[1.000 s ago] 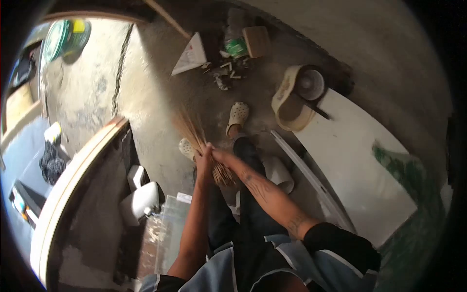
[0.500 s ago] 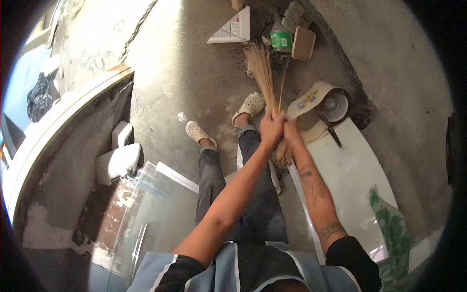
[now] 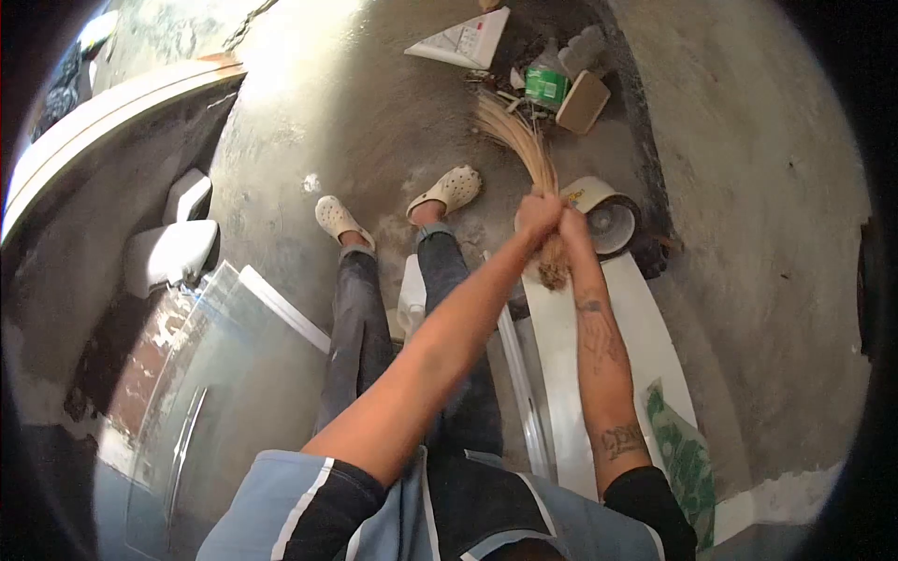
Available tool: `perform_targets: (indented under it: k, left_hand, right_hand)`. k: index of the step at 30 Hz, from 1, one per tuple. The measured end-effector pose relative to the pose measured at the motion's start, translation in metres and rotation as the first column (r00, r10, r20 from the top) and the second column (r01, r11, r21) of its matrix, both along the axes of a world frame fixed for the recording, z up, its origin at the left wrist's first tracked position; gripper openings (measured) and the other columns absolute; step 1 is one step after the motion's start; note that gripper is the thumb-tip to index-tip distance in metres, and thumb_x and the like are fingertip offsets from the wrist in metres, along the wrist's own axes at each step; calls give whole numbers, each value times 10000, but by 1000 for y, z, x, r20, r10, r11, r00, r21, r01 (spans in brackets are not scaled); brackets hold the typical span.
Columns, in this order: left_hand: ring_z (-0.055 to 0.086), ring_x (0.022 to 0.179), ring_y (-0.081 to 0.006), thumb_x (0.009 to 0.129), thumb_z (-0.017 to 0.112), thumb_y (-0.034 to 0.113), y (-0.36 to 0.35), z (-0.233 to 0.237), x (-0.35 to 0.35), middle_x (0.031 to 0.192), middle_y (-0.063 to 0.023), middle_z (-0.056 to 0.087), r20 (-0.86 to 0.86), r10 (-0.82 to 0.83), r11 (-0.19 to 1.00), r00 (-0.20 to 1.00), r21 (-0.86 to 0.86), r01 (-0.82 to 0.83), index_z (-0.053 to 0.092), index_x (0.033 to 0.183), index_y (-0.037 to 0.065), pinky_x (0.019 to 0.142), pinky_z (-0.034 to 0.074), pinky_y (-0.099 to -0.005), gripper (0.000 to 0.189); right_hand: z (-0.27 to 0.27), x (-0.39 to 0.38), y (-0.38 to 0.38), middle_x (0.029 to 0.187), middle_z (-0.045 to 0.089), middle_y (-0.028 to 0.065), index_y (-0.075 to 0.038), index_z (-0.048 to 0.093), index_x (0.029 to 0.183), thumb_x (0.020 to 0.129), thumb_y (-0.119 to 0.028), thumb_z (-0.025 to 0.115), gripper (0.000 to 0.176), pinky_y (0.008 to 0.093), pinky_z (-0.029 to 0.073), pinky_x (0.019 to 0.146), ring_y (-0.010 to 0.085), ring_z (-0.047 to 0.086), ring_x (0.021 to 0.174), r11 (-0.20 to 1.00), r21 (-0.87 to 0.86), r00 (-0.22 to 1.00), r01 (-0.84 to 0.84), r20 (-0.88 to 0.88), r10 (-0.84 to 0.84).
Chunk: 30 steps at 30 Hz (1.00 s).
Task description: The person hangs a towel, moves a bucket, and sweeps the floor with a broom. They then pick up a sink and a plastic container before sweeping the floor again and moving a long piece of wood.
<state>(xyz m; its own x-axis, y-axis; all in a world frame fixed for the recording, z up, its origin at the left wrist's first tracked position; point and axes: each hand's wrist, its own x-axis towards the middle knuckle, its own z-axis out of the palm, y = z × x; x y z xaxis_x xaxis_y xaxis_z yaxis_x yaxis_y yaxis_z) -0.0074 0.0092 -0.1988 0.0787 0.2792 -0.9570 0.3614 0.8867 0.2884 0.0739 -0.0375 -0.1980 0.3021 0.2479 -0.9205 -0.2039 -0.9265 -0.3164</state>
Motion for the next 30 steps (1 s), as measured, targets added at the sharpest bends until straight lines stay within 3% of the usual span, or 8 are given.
perform_targets:
  k: [3, 7, 10, 12, 15, 18, 19, 30]
  left_hand:
    - [607, 936, -355, 768, 580, 320, 3, 81, -15, 995, -225, 624, 45, 91, 976, 995, 192, -98, 560, 1114, 41, 816, 449, -378, 444]
    - [572, 981, -365, 791, 576, 326, -10, 165, -76, 1005, -236, 603, 82, 199, 963, 977, 168, -210, 483, 1147, 32, 833, 435, -360, 471]
    - [592, 990, -363, 803, 543, 362, -71, 120, -105, 1041, -292, 591, -44, 189, 942, 981, 290, -169, 359, 1305, -19, 819, 451, -403, 657]
    - [615, 840, -265, 817, 558, 266, -49, 130, -111, 931, -201, 629, -288, 258, 957, 922, 205, -204, 535, 1109, 21, 728, 468, -360, 382]
    - [631, 814, -284, 790, 577, 279, -66, 26, -95, 883, -199, 642, -45, 332, 943, 942, 7, -332, 606, 979, -20, 704, 476, -379, 355]
    - [648, 800, -359, 748, 564, 351, -5, 48, -35, 840, -268, 641, 22, 155, 988, 988, 23, -156, 625, 908, -73, 715, 484, -424, 457]
    - [644, 831, -366, 742, 569, 359, -3, 45, -21, 859, -275, 636, 67, 68, 997, 995, -42, -65, 623, 923, -63, 731, 481, -428, 463]
    - [594, 953, -409, 762, 568, 416, -34, 156, -101, 1000, -293, 603, -90, 296, 955, 951, 53, -292, 382, 1304, 30, 825, 457, -431, 691]
  right_hand:
    - [82, -4, 19, 1006, 635, 136, 16, 592, 1096, 905, -274, 460, 371, 319, 456, 782, 195, 586, 902, 947, -40, 944, -320, 70, 322]
    - [141, -70, -3, 1059, 618, 92, -10, 533, 1223, 907, -225, 527, 382, 303, 450, 810, 146, 548, 947, 984, 140, 987, -115, -98, 129]
    - [120, -102, -29, 1071, 612, 73, -1, 538, 1225, 913, -175, 513, 358, 281, 434, 852, 134, 539, 972, 984, 152, 984, -91, -142, 112]
    - [80, -105, -34, 1099, 602, 93, 0, 529, 1239, 889, -212, 531, 409, 292, 447, 846, 152, 551, 983, 955, 133, 896, -265, -332, 295]
    - [27, -73, -25, 1000, 611, 99, 18, 566, 1108, 868, -240, 531, 355, 315, 457, 766, 168, 567, 902, 946, -9, 925, -324, -214, 315]
    - [16, -9, -12, 853, 623, 108, 45, 622, 911, 835, -282, 531, 348, 350, 472, 645, 191, 590, 782, 975, -161, 988, -154, -55, 147]
    - [50, 4, 16, 868, 623, 98, 29, 615, 941, 842, -277, 536, 331, 347, 470, 605, 188, 591, 750, 909, -169, 925, -381, -68, 375]
    - [145, -84, 7, 1015, 618, 75, -8, 576, 1159, 894, -270, 536, 375, 288, 443, 774, 141, 553, 894, 974, -22, 943, -226, -257, 213]
